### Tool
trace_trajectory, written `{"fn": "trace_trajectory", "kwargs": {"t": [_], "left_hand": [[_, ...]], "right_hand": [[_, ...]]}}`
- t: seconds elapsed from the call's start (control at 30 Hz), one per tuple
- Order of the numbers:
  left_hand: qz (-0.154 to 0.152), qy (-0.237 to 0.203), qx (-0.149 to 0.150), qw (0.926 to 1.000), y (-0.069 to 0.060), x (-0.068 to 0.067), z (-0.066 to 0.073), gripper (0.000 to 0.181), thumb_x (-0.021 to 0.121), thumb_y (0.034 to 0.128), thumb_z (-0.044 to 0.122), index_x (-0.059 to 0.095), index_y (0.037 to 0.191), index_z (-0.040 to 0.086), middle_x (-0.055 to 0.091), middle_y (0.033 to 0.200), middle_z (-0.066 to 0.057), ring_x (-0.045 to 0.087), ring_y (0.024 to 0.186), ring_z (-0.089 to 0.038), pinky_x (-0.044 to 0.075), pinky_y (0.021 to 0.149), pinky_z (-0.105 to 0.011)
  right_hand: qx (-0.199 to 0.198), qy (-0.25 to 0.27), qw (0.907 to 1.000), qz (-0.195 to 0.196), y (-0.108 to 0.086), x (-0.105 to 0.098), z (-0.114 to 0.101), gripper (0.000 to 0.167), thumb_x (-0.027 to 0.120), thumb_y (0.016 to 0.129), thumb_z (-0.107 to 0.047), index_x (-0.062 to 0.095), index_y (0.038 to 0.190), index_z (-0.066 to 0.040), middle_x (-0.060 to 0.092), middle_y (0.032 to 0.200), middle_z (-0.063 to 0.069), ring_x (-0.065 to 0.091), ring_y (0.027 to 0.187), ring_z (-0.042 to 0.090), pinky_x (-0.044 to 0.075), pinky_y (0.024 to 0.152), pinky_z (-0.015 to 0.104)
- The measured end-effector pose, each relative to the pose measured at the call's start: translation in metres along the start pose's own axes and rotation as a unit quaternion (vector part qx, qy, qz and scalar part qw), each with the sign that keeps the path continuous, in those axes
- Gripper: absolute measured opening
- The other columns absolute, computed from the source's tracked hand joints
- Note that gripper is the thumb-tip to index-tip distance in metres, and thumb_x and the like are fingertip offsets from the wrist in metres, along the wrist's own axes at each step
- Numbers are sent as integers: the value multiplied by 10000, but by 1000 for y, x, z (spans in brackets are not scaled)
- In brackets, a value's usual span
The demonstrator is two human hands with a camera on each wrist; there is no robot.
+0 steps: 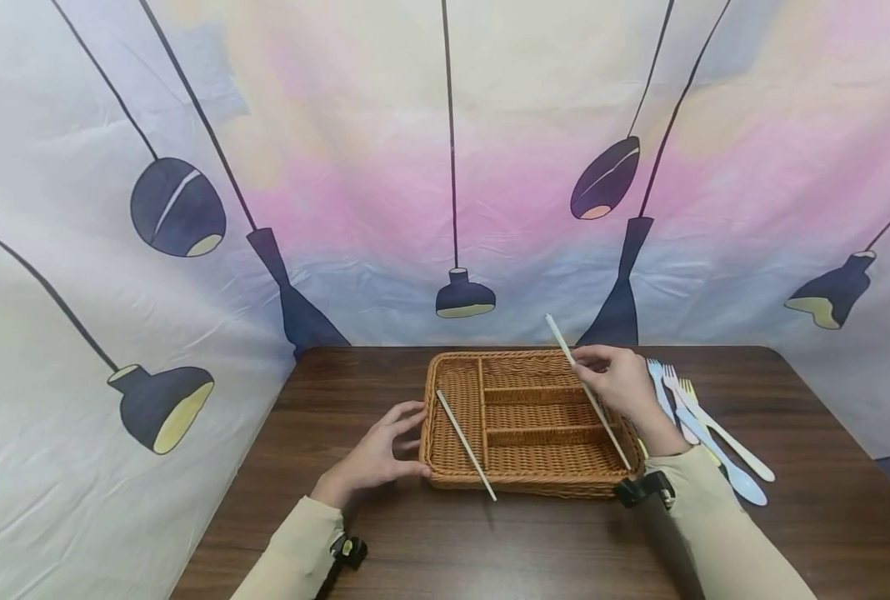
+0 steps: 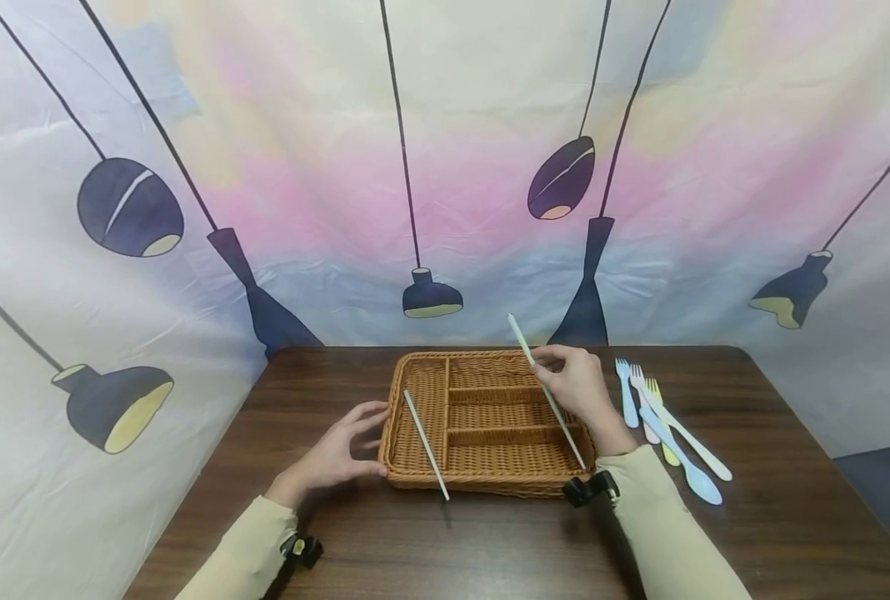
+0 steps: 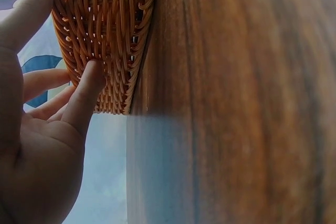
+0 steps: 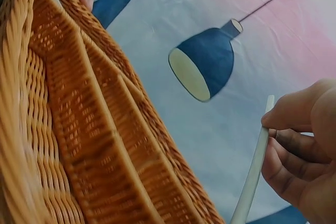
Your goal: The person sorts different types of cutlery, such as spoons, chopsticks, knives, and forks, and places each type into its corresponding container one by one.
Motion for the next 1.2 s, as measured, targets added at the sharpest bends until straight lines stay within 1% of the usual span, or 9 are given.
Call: {"fn": "trace_trajectory", "kwargs": {"t": [0.13, 0.27, 0.33, 0.47, 0.57, 0.67, 0.8, 1.0, 1.2], "left_hand": [[-15, -16, -30, 10000, 0, 0, 0, 928, 862, 720, 298, 404, 1445, -58, 274, 1538, -112, 514, 1277, -356, 548, 964, -263], [-1, 16, 37, 10000, 0, -1, 0, 931, 859, 720, 313, 407, 1441, -65, 276, 1534, -115, 518, 1271, -363, 550, 959, -258], [13, 42, 28, 10000, 0, -2, 0, 936, 861, 714, 324, 412, 1440, -59, 280, 1532, -101, 515, 1277, -348, 548, 957, -242], [35, 54, 73, 10000, 0, -2, 0, 943, 859, 714, 340, 412, 1440, -62, 283, 1530, -108, 510, 1278, -358, 552, 952, -246], [50, 52, 131, 9999, 0, -2, 1, 941, 856, 720, 339, 409, 1435, -75, 283, 1527, -132, 513, 1269, -383, 558, 949, -262], [35, 64, 79, 9999, 0, -3, 0, 943, 856, 720, 343, 406, 1442, -64, 280, 1530, -121, 509, 1277, -368, 555, 953, -257], [9, 56, 32, 10000, 0, -3, 0, 948, 858, 717, 344, 405, 1443, -62, 277, 1533, -115, 501, 1288, -357, 548, 961, -252], [5, 79, -49, 10000, 0, -3, 0, 951, 863, 710, 339, 406, 1448, -48, 276, 1537, -97, 489, 1304, -331, 541, 966, -236], [-59, 28, -68, 10000, 0, -1, 0, 949, 858, 716, 331, 396, 1454, -48, 263, 1543, -108, 527, 1266, -337, 541, 963, -230]], "right_hand": [[69, 180, 9998, -45, 4, 10, -8, 221, 727, 882, -195, 747, 1093, -133, 751, 915, 65, 704, 793, 237, 568, 557, 290], [41, 381, 9993, -50, 8, 19, -18, 206, 733, 874, -158, 753, 1077, -127, 751, 881, 82, 705, 771, 233, 574, 553, 287], [51, 453, 9989, -108, 9, 23, -23, 206, 726, 879, -162, 750, 1080, -127, 748, 880, 88, 704, 765, 232, 576, 546, 284], [120, 526, 9981, -287, 11, 33, -35, 210, 711, 894, -186, 743, 1096, -140, 744, 907, 86, 704, 757, 221, 569, 527, 274], [72, 672, 9969, -405, 13, 42, -45, 211, 706, 898, -175, 741, 1101, -134, 740, 916, 90, 702, 759, 223, 571, 520, 276], [-79, 770, 9959, -459, 17, 50, -53, 208, 707, 892, -158, 745, 1094, -124, 743, 906, 85, 702, 771, 222, 580, 551, 280], [-106, 759, 9956, -530, 20, 61, -61, 194, 715, 881, -162, 754, 1069, -138, 745, 887, 51, 696, 763, 190, 576, 574, 277], [-10, 779, 9942, -745, 21, 75, -68, 181, 712, 879, -171, 757, 1053, -146, 745, 880, 29, 688, 740, 151, 564, 566, 268], [-16, 781, 9932, -860, 18, 84, -75, 163, 710, 876, -157, 760, 1031, -147, 737, 857, 10, 668, 726, 132, 559, 589, 273]]}}
Point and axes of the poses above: each hand's wrist, its own y-axis towards the middle knuckle, its own x-axis out of the palm, z = x × y, the point moved 5 cm from there along y, towards the middle knuckle
